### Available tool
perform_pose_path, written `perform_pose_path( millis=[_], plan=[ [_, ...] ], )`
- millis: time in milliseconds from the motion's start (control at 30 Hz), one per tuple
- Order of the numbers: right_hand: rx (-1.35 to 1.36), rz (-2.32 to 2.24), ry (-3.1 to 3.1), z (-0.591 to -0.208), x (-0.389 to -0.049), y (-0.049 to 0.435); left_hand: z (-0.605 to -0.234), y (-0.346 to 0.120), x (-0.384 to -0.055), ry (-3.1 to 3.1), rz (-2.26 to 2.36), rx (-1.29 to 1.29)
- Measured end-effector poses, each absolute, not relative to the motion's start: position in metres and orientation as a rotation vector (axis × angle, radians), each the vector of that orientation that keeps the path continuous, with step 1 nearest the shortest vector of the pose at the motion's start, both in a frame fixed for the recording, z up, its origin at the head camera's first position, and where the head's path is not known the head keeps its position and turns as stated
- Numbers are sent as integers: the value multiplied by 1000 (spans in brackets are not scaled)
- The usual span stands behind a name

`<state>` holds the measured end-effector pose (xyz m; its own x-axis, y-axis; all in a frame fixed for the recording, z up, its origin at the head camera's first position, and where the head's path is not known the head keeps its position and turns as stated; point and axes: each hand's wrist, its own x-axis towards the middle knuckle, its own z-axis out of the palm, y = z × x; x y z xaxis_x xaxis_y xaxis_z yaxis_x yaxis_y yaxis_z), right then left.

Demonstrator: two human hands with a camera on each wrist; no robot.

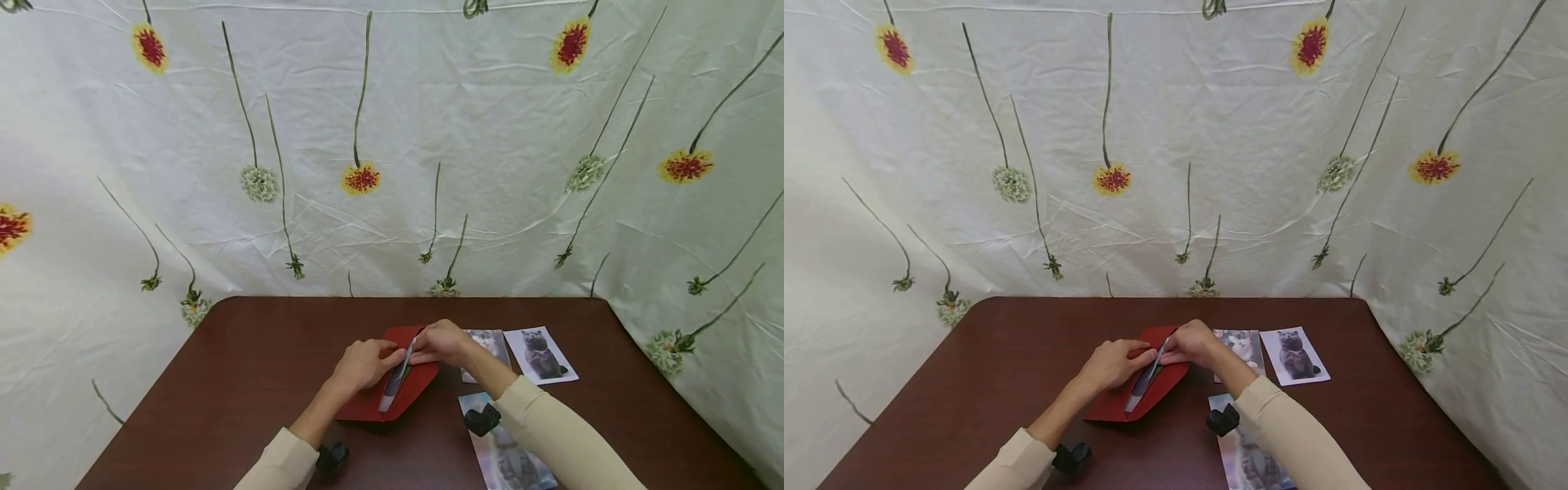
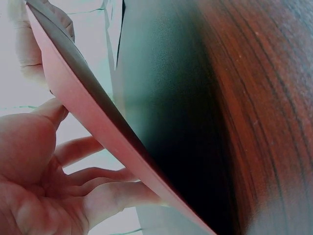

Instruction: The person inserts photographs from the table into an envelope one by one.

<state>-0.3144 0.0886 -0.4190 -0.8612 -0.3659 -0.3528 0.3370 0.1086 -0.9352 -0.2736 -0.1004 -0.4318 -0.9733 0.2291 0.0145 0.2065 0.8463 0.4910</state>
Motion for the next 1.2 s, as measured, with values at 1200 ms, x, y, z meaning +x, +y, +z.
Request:
perform_pose_path(
  millis=[1200],
  plan=[
    [-92,-1839,1930,-395,-311,116,-433,-100,-276,2965,762,299]
  ],
)
